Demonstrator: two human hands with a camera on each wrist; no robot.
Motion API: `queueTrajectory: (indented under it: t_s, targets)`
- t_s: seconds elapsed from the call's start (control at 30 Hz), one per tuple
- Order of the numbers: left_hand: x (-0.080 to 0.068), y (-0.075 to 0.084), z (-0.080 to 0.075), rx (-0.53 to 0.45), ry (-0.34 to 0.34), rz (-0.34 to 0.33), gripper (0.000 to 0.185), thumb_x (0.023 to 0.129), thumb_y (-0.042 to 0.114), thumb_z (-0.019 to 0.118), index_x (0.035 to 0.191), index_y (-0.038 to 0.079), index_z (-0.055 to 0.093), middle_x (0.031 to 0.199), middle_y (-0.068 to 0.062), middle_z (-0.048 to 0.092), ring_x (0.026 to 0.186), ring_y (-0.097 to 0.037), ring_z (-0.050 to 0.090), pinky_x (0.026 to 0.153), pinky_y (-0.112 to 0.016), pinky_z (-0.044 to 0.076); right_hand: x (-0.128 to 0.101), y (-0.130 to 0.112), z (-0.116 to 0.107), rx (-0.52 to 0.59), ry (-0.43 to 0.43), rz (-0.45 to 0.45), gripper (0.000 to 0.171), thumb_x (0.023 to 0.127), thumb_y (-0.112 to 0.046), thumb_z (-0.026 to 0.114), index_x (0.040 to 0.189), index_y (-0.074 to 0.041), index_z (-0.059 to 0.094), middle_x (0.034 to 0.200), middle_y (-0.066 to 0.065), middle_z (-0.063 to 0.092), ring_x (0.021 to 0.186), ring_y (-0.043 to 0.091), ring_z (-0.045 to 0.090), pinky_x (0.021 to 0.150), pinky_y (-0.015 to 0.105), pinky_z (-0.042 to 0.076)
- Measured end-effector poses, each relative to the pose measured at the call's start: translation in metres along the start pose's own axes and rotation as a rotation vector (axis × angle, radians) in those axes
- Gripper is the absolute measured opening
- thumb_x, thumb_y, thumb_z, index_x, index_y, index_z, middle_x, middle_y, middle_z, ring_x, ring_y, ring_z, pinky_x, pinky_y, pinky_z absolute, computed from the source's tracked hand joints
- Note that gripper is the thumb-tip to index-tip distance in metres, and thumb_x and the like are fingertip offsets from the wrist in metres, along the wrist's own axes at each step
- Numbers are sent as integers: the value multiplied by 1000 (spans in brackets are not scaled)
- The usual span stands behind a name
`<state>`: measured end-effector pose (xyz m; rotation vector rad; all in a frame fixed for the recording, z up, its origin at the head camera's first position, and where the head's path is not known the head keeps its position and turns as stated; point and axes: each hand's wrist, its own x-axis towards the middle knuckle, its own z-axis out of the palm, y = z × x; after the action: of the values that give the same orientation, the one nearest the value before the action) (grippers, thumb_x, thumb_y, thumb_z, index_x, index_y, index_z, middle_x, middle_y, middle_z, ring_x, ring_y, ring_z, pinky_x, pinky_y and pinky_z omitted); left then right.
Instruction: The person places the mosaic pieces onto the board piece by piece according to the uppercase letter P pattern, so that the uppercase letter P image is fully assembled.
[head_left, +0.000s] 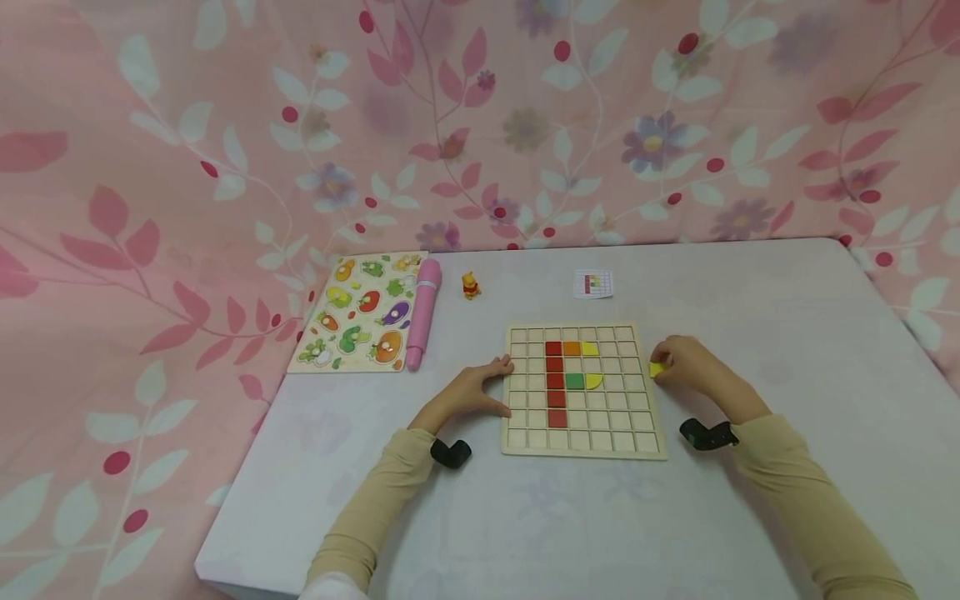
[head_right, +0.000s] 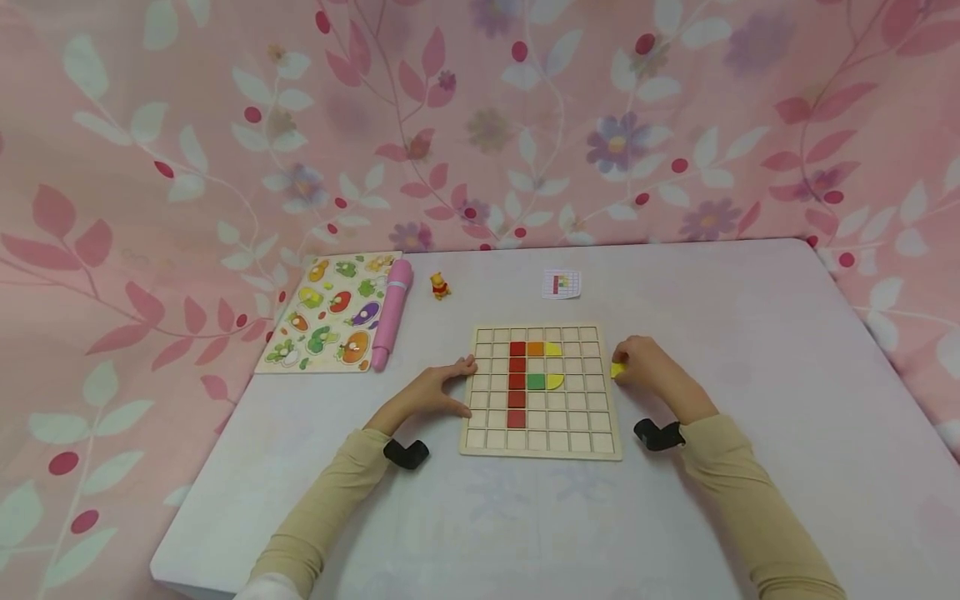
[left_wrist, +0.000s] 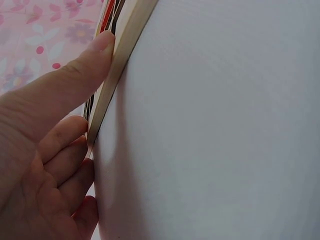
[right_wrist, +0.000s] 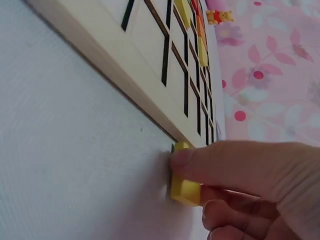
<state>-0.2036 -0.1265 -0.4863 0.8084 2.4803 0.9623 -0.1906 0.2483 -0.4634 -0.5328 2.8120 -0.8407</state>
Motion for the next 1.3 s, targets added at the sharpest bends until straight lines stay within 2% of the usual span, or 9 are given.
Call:
queueTrajectory:
  t_s: [0.17,0.3,0.43,0.73,1.0,1.3]
  targets:
    - [0,0,0,-6,6,18,82,62,25,81,133,5,43,141,-1,30,129,-15,23,103,-28,18,3,-5,-1,16,51,-40,23,69,-1,72,86,8,61,76,8,56,66,21,50,56,32,43]
    - [-1,0,-1,-13,6,22,82,62,26,81,132,5,43,141,-1,30,129,-15,23,103,-28,19,9,-13,4,46,43,-109,24,71,-4,72,90,6,62,77,4,55,63,16,48,53,27,42]
    - [-1,0,-1,-18,10,15,82,62,26,81,132,5,43,141,-1,30,129,-16,23,103,-29,19,16,-20,11,42,25,-174,23,73,-5,71,92,5,63,78,3,54,63,13,46,54,27,42]
    - [-2,-4,2,-20,6,-11,82,63,25,81,133,7,43,141,1,30,129,-13,22,103,-27,18,32,-32,28,56,58,-296,23,73,-7,73,92,3,65,83,4,58,61,9,48,56,26,45]
    - [-3,-4,2,-15,15,8,82,63,26,81,133,7,44,141,0,31,129,-14,23,103,-29,19,44,-38,37,72,46,-301,21,72,-5,72,89,3,64,82,6,55,63,11,50,57,27,46]
    - [-3,-4,1,-7,19,15,82,63,27,81,133,7,43,141,0,30,129,-15,23,103,-29,18,46,-44,40,62,54,-275,20,73,-4,73,89,5,65,80,7,55,65,15,50,58,29,46]
